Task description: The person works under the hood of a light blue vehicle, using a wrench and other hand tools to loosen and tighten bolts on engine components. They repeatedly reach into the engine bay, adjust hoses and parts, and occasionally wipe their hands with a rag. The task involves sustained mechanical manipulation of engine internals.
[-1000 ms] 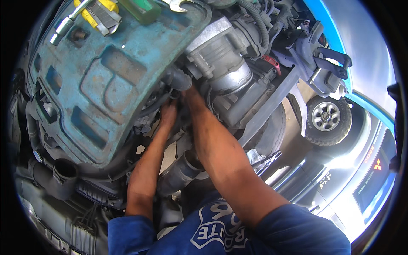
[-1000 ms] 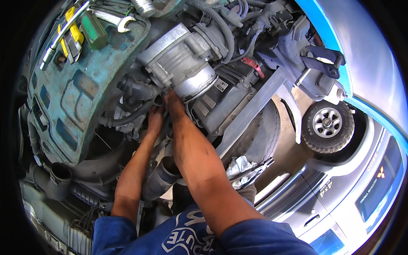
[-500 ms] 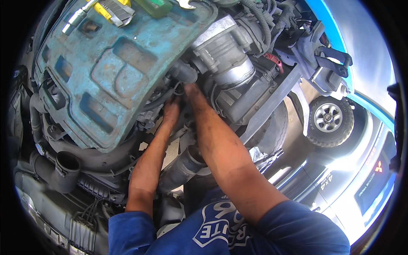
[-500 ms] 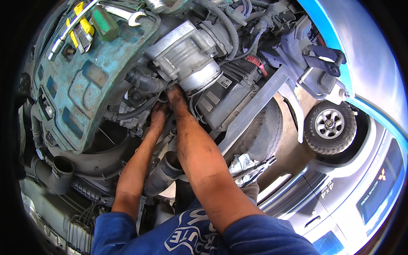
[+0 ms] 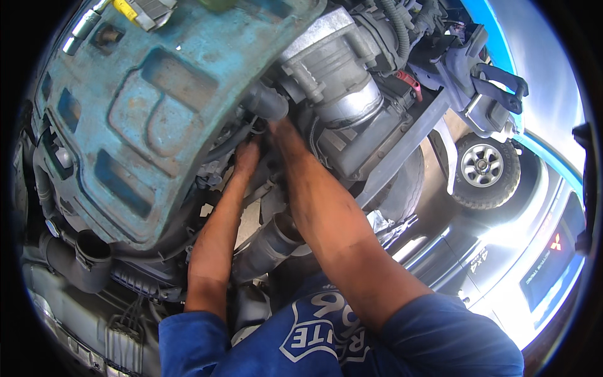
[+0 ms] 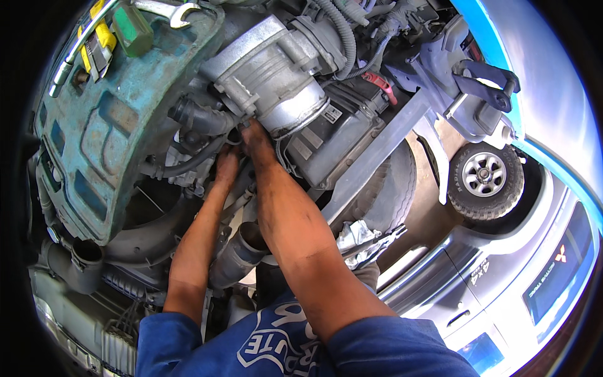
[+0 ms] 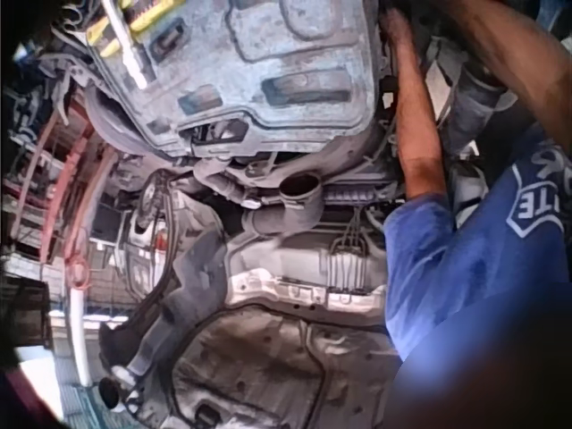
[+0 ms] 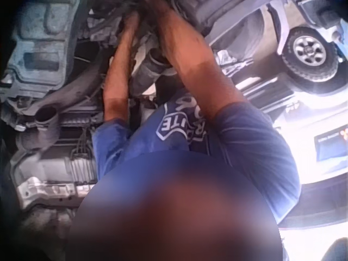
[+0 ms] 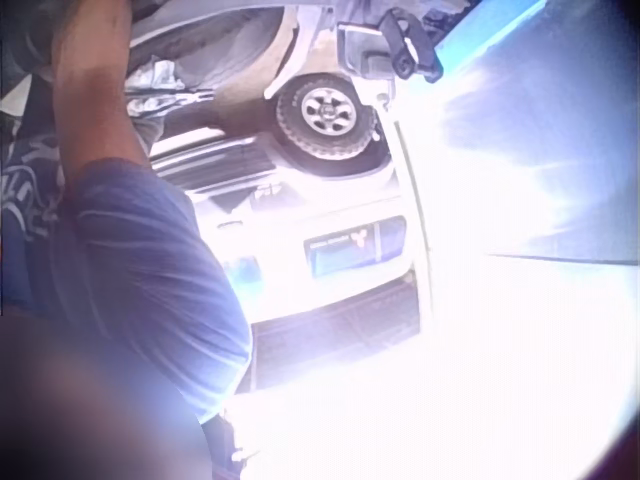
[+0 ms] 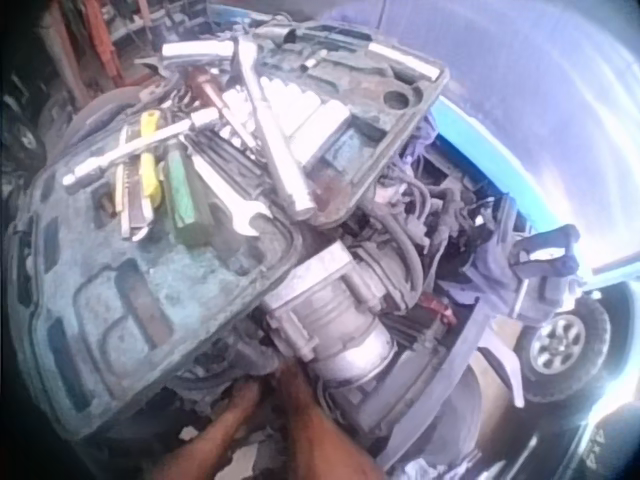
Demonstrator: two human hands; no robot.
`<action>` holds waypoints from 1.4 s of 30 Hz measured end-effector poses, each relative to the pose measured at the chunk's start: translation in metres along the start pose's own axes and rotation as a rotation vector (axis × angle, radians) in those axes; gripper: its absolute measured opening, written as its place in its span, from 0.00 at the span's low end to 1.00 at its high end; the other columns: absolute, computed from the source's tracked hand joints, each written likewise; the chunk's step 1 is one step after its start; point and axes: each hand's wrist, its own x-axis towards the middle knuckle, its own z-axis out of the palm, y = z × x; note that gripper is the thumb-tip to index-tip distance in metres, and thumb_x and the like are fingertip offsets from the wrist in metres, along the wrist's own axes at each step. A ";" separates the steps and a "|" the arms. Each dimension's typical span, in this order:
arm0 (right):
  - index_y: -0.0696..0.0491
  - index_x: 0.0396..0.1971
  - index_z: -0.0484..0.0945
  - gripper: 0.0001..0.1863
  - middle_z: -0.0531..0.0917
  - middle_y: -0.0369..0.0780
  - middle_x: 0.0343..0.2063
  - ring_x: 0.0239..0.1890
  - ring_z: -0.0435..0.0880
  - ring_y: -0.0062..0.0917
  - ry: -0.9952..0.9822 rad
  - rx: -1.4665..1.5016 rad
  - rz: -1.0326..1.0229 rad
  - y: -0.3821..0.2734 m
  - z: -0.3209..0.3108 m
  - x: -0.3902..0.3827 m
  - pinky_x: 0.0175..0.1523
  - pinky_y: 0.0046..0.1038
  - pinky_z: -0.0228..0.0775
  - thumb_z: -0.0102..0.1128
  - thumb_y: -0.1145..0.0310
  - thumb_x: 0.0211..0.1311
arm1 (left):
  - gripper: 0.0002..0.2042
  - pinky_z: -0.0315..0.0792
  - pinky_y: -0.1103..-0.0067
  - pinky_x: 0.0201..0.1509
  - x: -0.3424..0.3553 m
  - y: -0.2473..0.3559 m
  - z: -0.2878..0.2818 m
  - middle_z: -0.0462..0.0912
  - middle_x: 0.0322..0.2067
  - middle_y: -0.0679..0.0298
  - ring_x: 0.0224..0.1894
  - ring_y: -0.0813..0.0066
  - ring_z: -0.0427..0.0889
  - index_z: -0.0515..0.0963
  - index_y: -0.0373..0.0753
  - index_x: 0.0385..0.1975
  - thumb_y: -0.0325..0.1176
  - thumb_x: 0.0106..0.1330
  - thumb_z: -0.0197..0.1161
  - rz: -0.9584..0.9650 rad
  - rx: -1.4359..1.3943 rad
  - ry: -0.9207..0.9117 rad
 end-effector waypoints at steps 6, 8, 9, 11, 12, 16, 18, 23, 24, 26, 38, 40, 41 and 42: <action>0.53 0.55 0.78 0.20 0.82 0.39 0.48 0.48 0.80 0.30 0.021 0.145 0.041 -0.051 0.013 -0.004 0.56 0.33 0.74 0.52 0.57 0.72 | 0.30 0.61 0.70 0.68 0.004 -0.007 -0.004 0.77 0.62 0.53 0.63 0.62 0.72 0.73 0.31 0.63 0.52 0.74 0.52 -0.083 0.020 -0.059; 0.53 0.55 0.78 0.20 0.82 0.39 0.48 0.49 0.80 0.30 0.031 0.175 0.050 -0.058 0.014 -0.009 0.56 0.33 0.74 0.52 0.57 0.72 | 0.27 0.62 0.72 0.67 0.008 -0.019 -0.003 0.79 0.60 0.57 0.61 0.67 0.73 0.74 0.31 0.62 0.48 0.75 0.52 -0.073 0.008 -0.034; 0.53 0.55 0.78 0.20 0.82 0.39 0.48 0.49 0.80 0.30 0.034 0.190 0.053 -0.061 0.014 -0.011 0.56 0.33 0.74 0.52 0.57 0.72 | 0.27 0.61 0.72 0.68 0.011 -0.025 -0.001 0.78 0.60 0.57 0.61 0.67 0.73 0.74 0.31 0.62 0.48 0.75 0.53 -0.036 0.011 -0.013; 0.53 0.55 0.79 0.20 0.83 0.39 0.48 0.49 0.80 0.30 0.047 0.221 0.063 -0.064 0.014 -0.016 0.56 0.34 0.74 0.52 0.57 0.72 | 0.27 0.61 0.72 0.68 0.017 -0.037 -0.001 0.78 0.61 0.56 0.62 0.66 0.72 0.74 0.31 0.62 0.48 0.75 0.53 -0.033 0.066 0.025; 0.53 0.55 0.79 0.20 0.83 0.39 0.48 0.49 0.80 0.30 0.045 0.225 0.065 -0.065 0.013 -0.018 0.56 0.34 0.74 0.52 0.57 0.73 | 0.27 0.61 0.72 0.69 0.018 -0.044 0.001 0.78 0.61 0.56 0.62 0.66 0.73 0.74 0.31 0.62 0.48 0.75 0.53 -0.069 0.111 0.047; 0.52 0.55 0.79 0.20 0.83 0.39 0.49 0.50 0.81 0.31 0.058 0.257 0.077 -0.071 0.013 -0.020 0.57 0.34 0.74 0.52 0.56 0.73 | 0.27 0.60 0.71 0.69 0.028 -0.064 0.000 0.79 0.60 0.55 0.62 0.64 0.73 0.74 0.31 0.62 0.48 0.75 0.52 0.089 0.170 0.003; 0.52 0.55 0.79 0.20 0.83 0.40 0.49 0.50 0.81 0.31 0.069 0.269 0.081 -0.074 0.014 -0.021 0.57 0.35 0.75 0.52 0.56 0.73 | 0.27 0.61 0.71 0.68 0.030 -0.071 -0.002 0.79 0.59 0.55 0.63 0.64 0.73 0.74 0.32 0.62 0.48 0.75 0.52 0.031 0.116 -0.017; 0.51 0.55 0.79 0.20 0.83 0.40 0.49 0.51 0.81 0.31 0.085 0.298 0.102 -0.077 0.019 -0.021 0.58 0.36 0.75 0.52 0.55 0.73 | 0.27 0.61 0.69 0.69 0.026 -0.072 -0.005 0.78 0.60 0.56 0.64 0.64 0.71 0.73 0.32 0.62 0.49 0.75 0.53 0.066 0.104 -0.045; 0.51 0.55 0.79 0.20 0.83 0.40 0.50 0.51 0.81 0.31 0.087 0.304 0.107 -0.078 0.020 -0.022 0.58 0.36 0.75 0.52 0.55 0.73 | 0.27 0.61 0.68 0.69 0.029 -0.068 -0.005 0.77 0.61 0.55 0.65 0.64 0.71 0.73 0.32 0.63 0.49 0.75 0.53 0.015 0.125 -0.061; 0.51 0.55 0.79 0.20 0.83 0.40 0.50 0.51 0.82 0.32 0.093 0.326 0.122 -0.079 0.023 -0.027 0.58 0.36 0.75 0.52 0.55 0.73 | 0.28 0.60 0.68 0.70 0.028 -0.063 -0.007 0.76 0.63 0.55 0.66 0.63 0.71 0.72 0.32 0.64 0.50 0.75 0.53 -0.014 0.144 -0.045; 0.49 0.55 0.79 0.21 0.84 0.40 0.50 0.53 0.83 0.33 0.137 0.482 0.130 -0.086 0.042 -0.047 0.59 0.39 0.76 0.50 0.52 0.74 | 0.26 0.65 0.70 0.65 0.021 -0.036 0.000 0.77 0.60 0.63 0.60 0.68 0.73 0.74 0.38 0.62 0.51 0.74 0.56 -0.282 -0.510 0.073; 0.49 0.55 0.79 0.21 0.84 0.40 0.50 0.53 0.83 0.33 0.112 0.466 0.124 -0.090 0.034 -0.042 0.59 0.39 0.76 0.50 0.52 0.74 | 0.24 0.68 0.70 0.62 0.029 -0.017 -0.005 0.77 0.55 0.65 0.57 0.71 0.74 0.74 0.40 0.60 0.52 0.74 0.57 -0.641 -1.140 -0.078; 0.49 0.55 0.79 0.21 0.84 0.40 0.50 0.53 0.83 0.33 0.082 0.445 0.108 -0.094 0.026 -0.037 0.59 0.39 0.76 0.50 0.52 0.74 | 0.23 0.69 0.70 0.61 0.027 -0.010 0.000 0.77 0.53 0.66 0.56 0.71 0.75 0.75 0.41 0.59 0.52 0.74 0.58 -0.634 -1.205 -0.075; 0.49 0.55 0.80 0.21 0.84 0.40 0.50 0.53 0.83 0.33 0.068 0.439 0.101 -0.096 0.020 -0.034 0.59 0.39 0.76 0.50 0.52 0.74 | 0.22 0.70 0.71 0.60 0.028 -0.004 0.001 0.77 0.51 0.66 0.56 0.71 0.75 0.75 0.42 0.58 0.51 0.74 0.58 -0.628 -1.270 -0.073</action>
